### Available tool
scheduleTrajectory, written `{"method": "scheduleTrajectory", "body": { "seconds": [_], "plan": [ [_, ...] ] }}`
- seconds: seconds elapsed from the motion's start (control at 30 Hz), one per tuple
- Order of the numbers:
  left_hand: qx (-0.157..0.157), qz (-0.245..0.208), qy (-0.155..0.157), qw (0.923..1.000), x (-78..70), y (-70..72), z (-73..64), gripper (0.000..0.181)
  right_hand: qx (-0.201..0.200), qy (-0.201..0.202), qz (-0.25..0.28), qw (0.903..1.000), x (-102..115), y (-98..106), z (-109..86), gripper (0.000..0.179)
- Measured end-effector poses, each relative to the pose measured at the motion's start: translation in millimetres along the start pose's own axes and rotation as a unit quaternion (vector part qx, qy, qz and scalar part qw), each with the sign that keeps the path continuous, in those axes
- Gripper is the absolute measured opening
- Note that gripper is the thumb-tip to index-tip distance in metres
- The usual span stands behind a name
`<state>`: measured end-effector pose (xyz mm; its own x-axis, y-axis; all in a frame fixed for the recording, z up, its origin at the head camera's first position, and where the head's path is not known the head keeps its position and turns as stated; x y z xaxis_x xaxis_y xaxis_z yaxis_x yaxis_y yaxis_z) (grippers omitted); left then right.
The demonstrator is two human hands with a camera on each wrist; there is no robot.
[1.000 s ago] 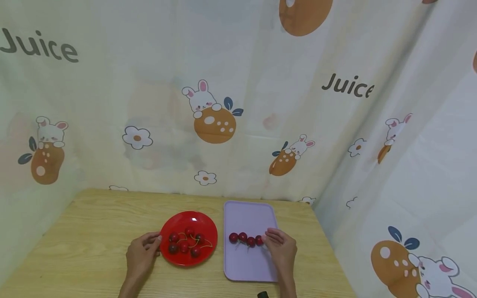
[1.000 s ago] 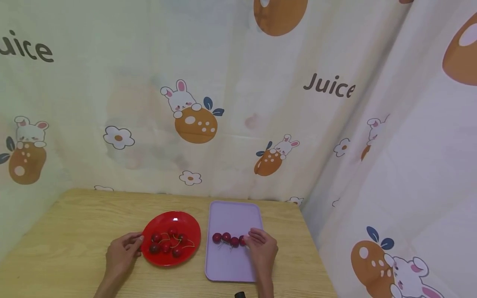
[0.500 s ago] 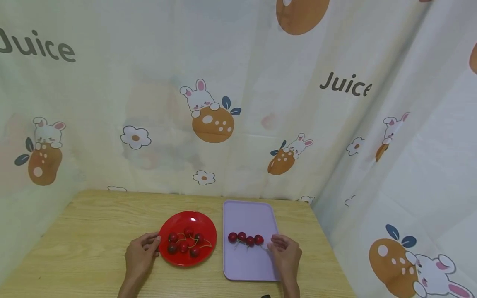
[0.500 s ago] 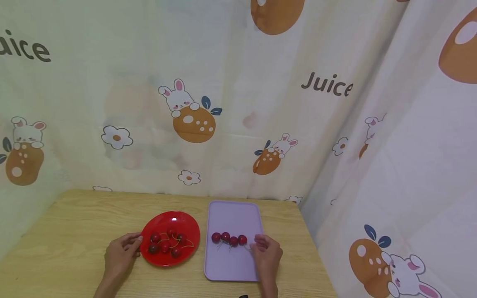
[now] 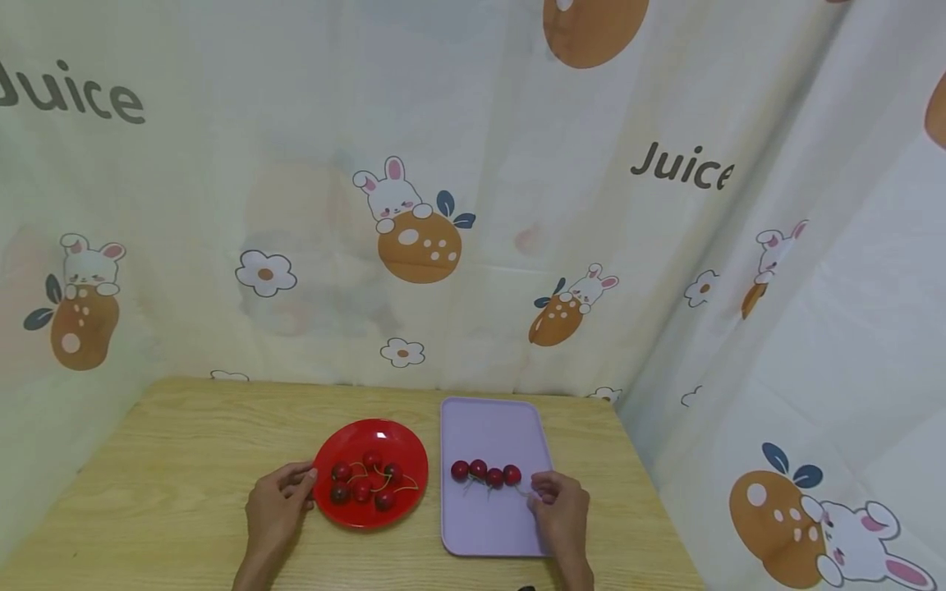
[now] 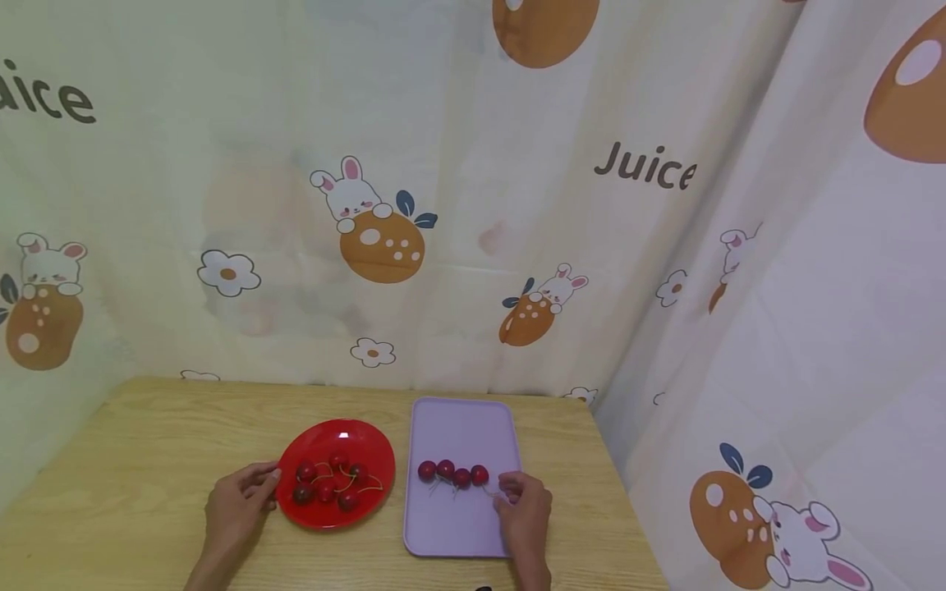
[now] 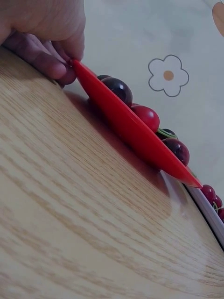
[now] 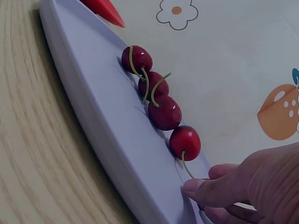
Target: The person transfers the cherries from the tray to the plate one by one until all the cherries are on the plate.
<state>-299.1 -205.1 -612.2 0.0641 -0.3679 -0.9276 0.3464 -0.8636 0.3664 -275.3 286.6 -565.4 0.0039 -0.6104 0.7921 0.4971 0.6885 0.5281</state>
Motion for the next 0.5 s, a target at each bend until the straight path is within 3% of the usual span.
{"method": "scheduleTrajectory", "body": {
  "seconds": [0.5],
  "plan": [
    [0.002, -0.017, -0.003, 0.9998, -2.1, 1.2, -2.5, 0.029, -0.016, 0.018, -0.006, 0.9997, -0.8, 1.2, -0.4, 0.025]
  ]
}}
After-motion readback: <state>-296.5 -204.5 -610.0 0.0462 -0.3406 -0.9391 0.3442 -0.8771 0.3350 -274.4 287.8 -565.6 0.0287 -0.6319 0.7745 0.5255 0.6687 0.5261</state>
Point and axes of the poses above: each hand's wrist, its own z-axis towards the middle knuckle, its own y-axis out of the back of the hand, x = y × z, the point moved 9 cm from there along z, towards the middle knuckle, and after that the axes turned 4 degrees about -x, right-handed, at the moved point
